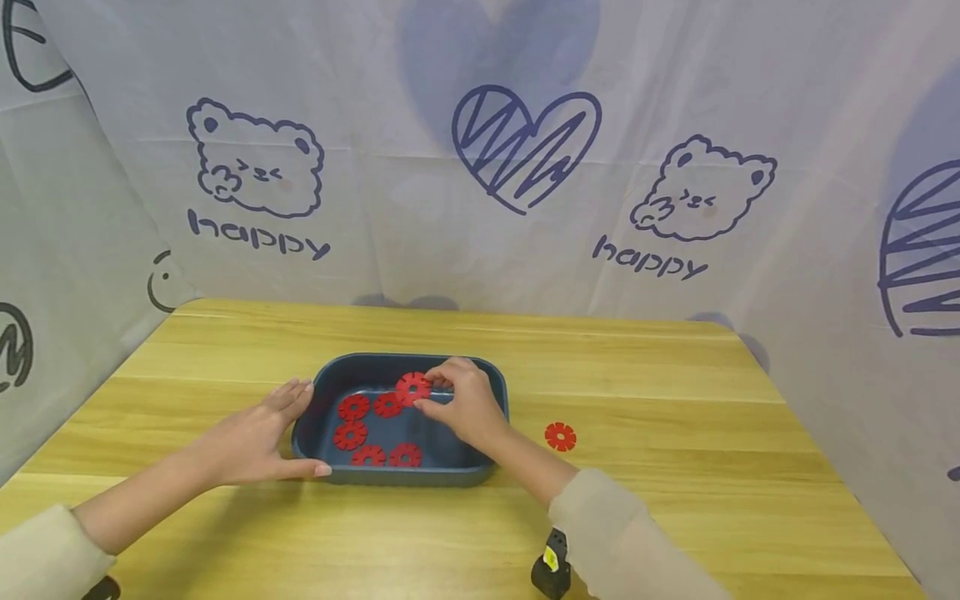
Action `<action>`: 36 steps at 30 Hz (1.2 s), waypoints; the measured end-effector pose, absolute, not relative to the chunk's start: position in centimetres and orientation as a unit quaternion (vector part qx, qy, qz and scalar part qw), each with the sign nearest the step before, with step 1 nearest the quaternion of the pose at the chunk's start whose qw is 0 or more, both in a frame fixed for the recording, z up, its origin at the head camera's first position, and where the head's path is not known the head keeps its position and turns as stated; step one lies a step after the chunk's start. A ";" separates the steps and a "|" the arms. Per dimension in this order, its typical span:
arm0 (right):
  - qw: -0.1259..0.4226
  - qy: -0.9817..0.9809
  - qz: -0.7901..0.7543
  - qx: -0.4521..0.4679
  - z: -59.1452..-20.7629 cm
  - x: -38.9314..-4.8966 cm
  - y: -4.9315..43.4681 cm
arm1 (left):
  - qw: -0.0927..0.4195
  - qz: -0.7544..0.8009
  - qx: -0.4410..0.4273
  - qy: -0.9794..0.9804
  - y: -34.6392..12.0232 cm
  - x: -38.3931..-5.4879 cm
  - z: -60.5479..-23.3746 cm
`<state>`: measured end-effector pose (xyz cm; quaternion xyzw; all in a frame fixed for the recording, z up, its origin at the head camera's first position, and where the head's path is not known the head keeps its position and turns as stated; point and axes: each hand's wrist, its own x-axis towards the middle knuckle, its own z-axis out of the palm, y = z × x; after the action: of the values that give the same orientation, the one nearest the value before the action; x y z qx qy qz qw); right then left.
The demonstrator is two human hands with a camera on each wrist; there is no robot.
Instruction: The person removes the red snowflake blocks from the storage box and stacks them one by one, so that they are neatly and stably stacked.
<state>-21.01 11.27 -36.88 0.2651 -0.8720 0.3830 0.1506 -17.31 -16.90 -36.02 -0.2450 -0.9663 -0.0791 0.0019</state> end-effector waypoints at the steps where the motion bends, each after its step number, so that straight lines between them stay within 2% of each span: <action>1: 0.157 -0.871 0.383 0.264 -36.9 -21.0 11.5 | 0.002 -0.079 -0.245 -0.966 -16.9 -17.3 -36.0; 10: 0.200 -0.853 0.399 0.270 -37.2 -20.3 13.3 | -0.004 -0.078 -0.245 -0.966 -16.8 -17.4 -35.8; 22: 0.302 -0.841 0.351 0.279 -37.8 -19.6 16.2 | -0.005 -0.076 -0.245 -0.966 -16.9 -17.4 -35.8; 36: 0.334 -0.850 0.327 0.243 -38.6 -18.8 19.6 | 0.001 -0.071 -0.245 -0.967 -17.0 -17.4 -35.8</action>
<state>-18.77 19.55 -38.62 0.2433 -0.8500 0.3273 0.3336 -17.40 -16.96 -35.82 -0.2451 -0.9669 -0.0714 0.0008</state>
